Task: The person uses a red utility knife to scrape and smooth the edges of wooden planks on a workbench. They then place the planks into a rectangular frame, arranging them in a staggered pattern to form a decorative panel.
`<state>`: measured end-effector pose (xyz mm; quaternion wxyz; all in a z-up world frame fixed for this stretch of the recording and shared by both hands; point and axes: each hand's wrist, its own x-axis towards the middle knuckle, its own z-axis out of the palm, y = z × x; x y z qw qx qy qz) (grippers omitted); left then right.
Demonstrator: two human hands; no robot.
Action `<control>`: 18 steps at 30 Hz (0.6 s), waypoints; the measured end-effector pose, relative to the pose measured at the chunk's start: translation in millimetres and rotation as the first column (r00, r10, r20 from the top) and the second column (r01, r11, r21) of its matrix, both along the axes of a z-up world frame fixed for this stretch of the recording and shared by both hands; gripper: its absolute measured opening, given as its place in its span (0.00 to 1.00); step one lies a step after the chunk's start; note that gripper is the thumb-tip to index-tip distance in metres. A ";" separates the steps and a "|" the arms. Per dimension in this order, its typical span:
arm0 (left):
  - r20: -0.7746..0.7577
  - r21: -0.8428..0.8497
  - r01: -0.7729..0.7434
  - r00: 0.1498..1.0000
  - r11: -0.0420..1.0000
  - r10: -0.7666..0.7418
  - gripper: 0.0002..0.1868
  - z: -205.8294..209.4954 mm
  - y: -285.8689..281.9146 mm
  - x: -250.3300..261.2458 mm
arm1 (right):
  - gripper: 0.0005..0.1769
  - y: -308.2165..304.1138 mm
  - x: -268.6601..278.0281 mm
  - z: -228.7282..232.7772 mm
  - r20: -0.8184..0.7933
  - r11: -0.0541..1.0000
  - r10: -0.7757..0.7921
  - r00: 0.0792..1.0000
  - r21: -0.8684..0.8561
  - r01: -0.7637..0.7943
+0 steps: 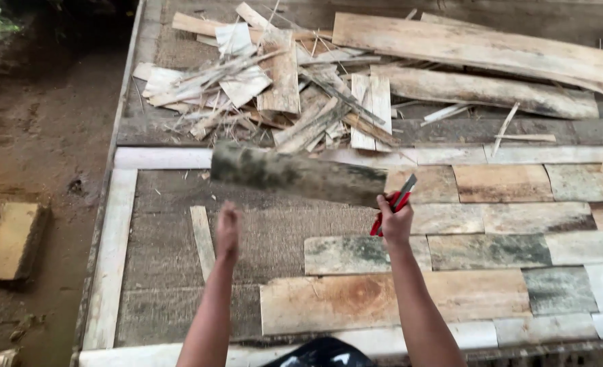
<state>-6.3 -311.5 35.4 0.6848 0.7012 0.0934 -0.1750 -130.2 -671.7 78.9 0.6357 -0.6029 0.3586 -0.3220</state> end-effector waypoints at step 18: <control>-0.076 -0.166 -0.198 0.979 0.966 0.187 0.29 -59.4 83.6 -82.0 | 0.20 19.8 -141.2 -102.4 -0.615 0.956 0.282 0.736 0.112 -0.272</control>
